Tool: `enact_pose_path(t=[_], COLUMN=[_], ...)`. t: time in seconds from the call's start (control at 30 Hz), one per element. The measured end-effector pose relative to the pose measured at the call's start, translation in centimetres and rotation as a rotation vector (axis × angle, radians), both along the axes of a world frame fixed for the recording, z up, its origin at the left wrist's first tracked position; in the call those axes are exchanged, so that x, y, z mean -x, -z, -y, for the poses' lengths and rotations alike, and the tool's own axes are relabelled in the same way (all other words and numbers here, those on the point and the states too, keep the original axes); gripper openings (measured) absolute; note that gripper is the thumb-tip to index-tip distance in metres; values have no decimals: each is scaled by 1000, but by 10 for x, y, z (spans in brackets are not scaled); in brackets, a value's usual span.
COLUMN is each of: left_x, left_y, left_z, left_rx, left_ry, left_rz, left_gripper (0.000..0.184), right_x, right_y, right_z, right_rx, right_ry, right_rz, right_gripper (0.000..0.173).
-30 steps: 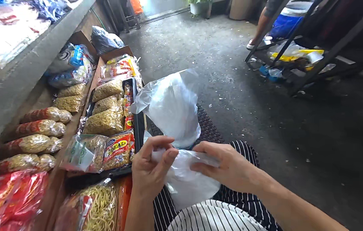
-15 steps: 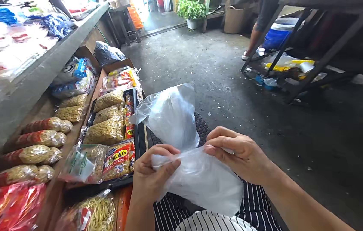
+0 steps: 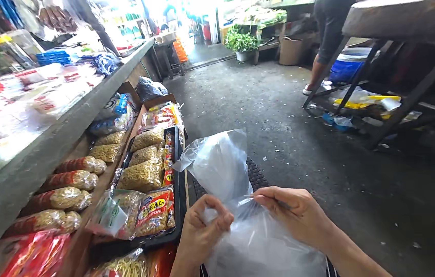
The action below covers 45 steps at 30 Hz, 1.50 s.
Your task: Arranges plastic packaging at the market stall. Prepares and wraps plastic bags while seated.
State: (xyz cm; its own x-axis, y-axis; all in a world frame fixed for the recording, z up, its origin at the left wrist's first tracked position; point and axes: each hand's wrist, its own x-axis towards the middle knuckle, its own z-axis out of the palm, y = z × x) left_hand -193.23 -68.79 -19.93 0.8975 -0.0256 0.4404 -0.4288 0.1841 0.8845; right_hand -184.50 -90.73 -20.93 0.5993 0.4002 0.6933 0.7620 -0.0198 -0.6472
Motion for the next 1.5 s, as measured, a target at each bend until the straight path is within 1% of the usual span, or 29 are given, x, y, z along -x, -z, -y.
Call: enact_pose_path(t=[0.07, 0.13, 0.17, 0.23, 0.3, 0.37, 0.4, 0.47, 0.5, 0.57, 0.63, 0.67, 0.7, 0.77, 0.8, 0.83, 0.87, 0.93, 1.0, 1.07, 1.13, 1.2, 1.23, 1.3, 1.37, 1.4, 1.43, 1.47, 1.5], left_x=[1, 1, 1, -2, -5, -6, -4, 3, 6, 5, 1, -3, -6, -15, -21, -27, -35, -51, -68, -84, -93, -93, -88, -72, -66, -71, -81, -92, -103], left_y=[4, 6, 7, 10, 14, 13, 11, 5, 4, 6, 6, 1, -8, -36, -53, -70, -87, -109, -115, -104, -82, -54, -42, -29, -12, 6, 37, 78, 123], left_z=[2, 2, 2, 5, 3, -7, -12, -24, -31, -44, -52, -52, -50, -47, -45, -45, -43, -44, -48, -54, -61, -64, -59, -41, -36, -41, -52, -65, -80], left_rx=[-18, -79, -115, -146, -131, -67, -32, 18, 34, 67, 116, 115, 102, 39, 4, -44, -104, -289, -467, -567, -594, -507, -406, -211, -226, -297, -366, -418, -409], left_ry=[-27, -11, 1, 7, 36, 73, 95, 139, 169, 260, 320, 283, 201, -51, -176, -276, -374, -549, -641, -639, -573, -480, -457, -457, -436, -413, -371, -318, -239], left_rz=[-49, -80, -99, -149, -126, -55, -21, 8, 16, 54, 66, 55, 40, -2, -35, -75, -123, -219, -322, -394, -458, -493, -514, -600, -681, -707, -704, -670, -633], left_gripper=[10, 7, 6, 11, 17, 25, 28, 35, 37, 38, 27, 21, 16, 8, 5, 8, 12, 9, 3, 8, 13, 19, 20, 19, 17, 18, 18, 16, 20], right_x=[-3, -5, -4, -1, 5, 2, 0, -6, -10, -17, -28, -33, -39, -48, -52, -54, -56, -60, -68, -75, -76, -74, -76, -78, -78, -79, -81, -84, -85], right_y=[-1, -4, -6, -8, -9, -7, -4, -2, -4, -15, -32, -41, -49, -68, -80, -93, -105, -124, -127, -116, -100, -83, -72, -55, -40, -30, -17, 0, 19], right_z=[2, 1, 1, 1, 1, 4, 7, 15, 19, 23, 22, 18, 14, 5, 1, -5, -12, -26, -38, -42, -43, -39, -37, -33, -32, -31, -31, -31, -31], right_rx=[-23, -91, -148, -277, -324, -284, -242, -171, -195, -339, -471, -484, -479, -467, -455, -442, -436, -456, -442, -358, -291, -205, -159, -39, 71, 120, 165, 203, 217], right_ry=[30, -60, -175, -455, -653, -827, -845, -817, -788, -725, -746, -744, -722, -595, -514, -434, -374, -272, -173, -113, -102, -100, -108, -112, -80, -60, -47, -40, -38], right_rz=[10, -52, -136, -381, -604, -688, -677, -618, -604, -586, -563, -539, -517, -520, -547, -585, -634, -780, -902, -969, -1030, -1092, -1124, -1141, -1100, -1083, -1076, -1077, -1091], right_gripper=[27, 26, 26, 28, 29, 25, 20, 11, 11, 18, 22, 20, 19, 19, 23, 28, 30, 28, 22, 20, 19, 15, 12, 16, 20, 19, 19, 21, 22])
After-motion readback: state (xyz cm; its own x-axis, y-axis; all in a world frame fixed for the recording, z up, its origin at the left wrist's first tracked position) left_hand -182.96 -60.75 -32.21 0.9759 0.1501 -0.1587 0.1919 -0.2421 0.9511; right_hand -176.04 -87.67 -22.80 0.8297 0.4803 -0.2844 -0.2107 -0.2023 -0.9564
